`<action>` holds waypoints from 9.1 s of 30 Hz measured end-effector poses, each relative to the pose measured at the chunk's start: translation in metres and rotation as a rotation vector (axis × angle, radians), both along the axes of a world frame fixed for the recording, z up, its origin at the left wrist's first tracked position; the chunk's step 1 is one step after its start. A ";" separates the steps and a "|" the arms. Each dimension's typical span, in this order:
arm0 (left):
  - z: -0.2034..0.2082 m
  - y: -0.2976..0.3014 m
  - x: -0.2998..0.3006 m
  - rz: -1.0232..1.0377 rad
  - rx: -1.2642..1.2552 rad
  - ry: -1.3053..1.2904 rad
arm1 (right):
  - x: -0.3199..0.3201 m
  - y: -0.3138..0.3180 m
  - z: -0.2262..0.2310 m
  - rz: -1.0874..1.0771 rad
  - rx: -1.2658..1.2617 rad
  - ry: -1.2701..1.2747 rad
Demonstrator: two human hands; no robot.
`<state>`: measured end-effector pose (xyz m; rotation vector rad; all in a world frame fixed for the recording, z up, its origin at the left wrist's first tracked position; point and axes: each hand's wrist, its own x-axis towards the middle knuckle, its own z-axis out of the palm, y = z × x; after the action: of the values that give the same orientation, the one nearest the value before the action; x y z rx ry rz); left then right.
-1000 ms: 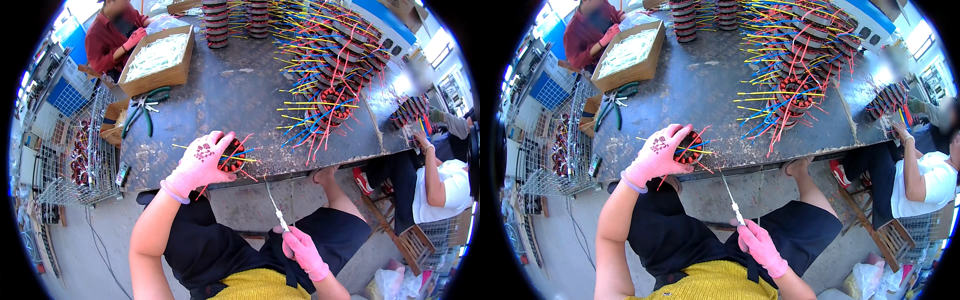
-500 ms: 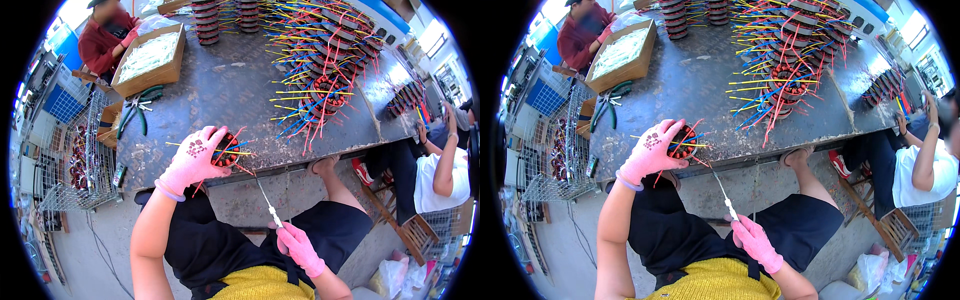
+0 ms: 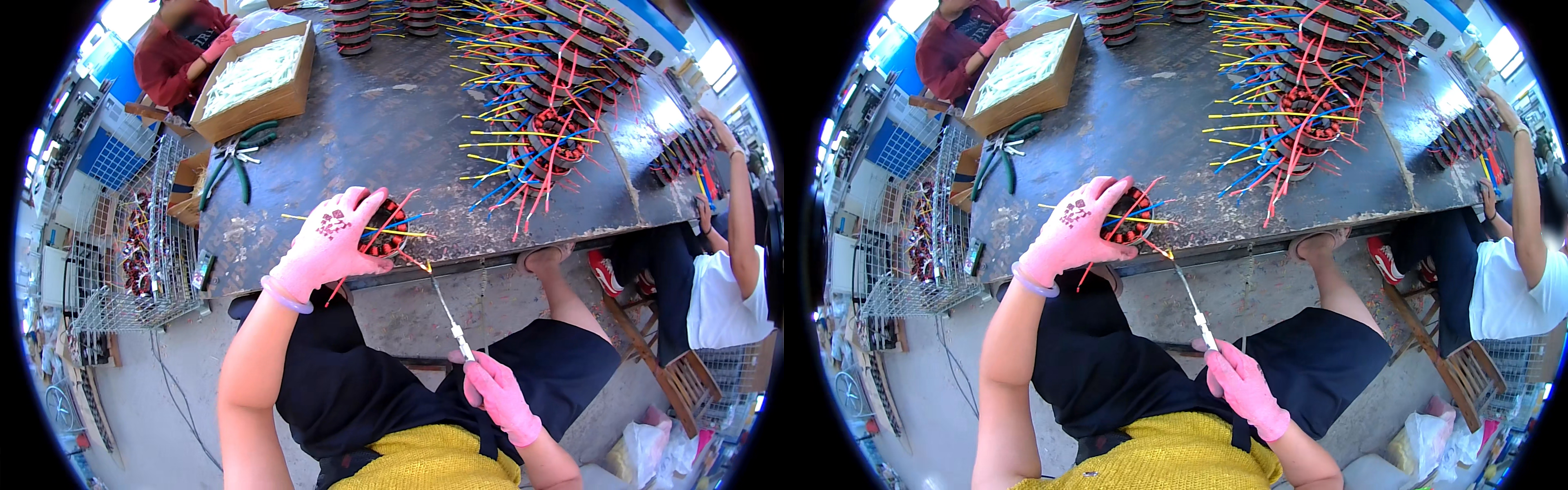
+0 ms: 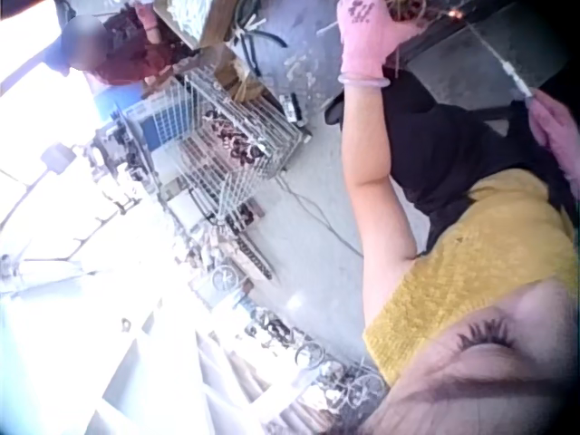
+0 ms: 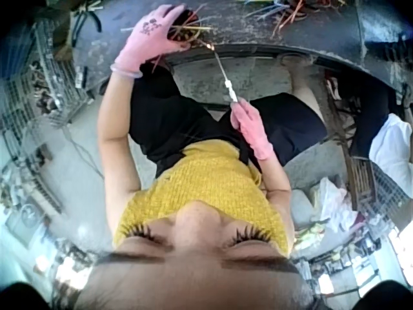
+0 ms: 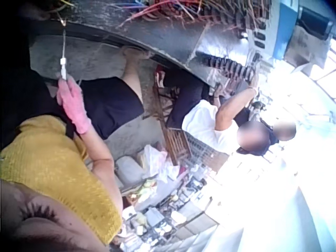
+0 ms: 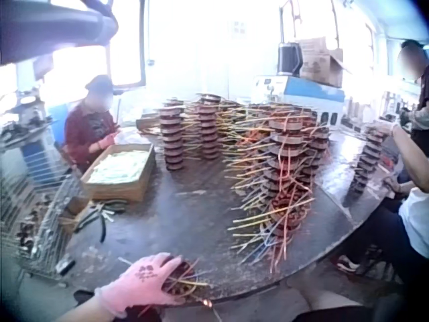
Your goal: The person uses a handheld torch to apply heat to the ends of wires on a circular metal component, then places the component aside.
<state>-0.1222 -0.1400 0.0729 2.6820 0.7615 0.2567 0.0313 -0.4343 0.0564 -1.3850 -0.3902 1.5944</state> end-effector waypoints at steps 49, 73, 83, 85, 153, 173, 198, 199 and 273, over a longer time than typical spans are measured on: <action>0.007 0.004 0.001 -0.035 -0.046 -0.033 | -0.002 -0.001 -0.004 0.042 -0.003 -0.043; 0.001 0.008 -0.002 -0.051 -0.060 -0.020 | -0.001 -0.001 -0.005 0.072 0.003 -0.083; 0.003 0.007 0.001 -0.017 -0.071 0.034 | -0.001 0.001 -0.001 0.089 0.008 -0.103; 0.003 0.007 0.002 -0.013 -0.078 0.041 | -0.001 0.000 -0.001 0.058 0.018 -0.092; 0.007 0.002 0.004 -0.014 -0.091 0.015 | -0.001 -0.002 -0.003 0.048 0.033 -0.049; 0.005 0.002 0.003 -0.013 -0.080 0.008 | 0.000 -0.002 -0.004 0.059 0.032 -0.075; 0.003 0.001 0.008 -0.002 -0.009 -0.012 | -0.003 -0.003 -0.012 0.027 0.047 -0.041; 0.003 0.000 0.010 -0.003 -0.014 -0.013 | -0.004 -0.004 -0.012 0.005 0.051 -0.009; 0.006 -0.002 0.011 0.023 -0.051 -0.011 | 0.004 -0.004 -0.006 -0.037 0.036 -0.001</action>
<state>-0.1114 -0.1415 0.0785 2.6233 0.7848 0.2537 0.0352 -0.4386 0.0508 -1.3580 -0.3899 1.5500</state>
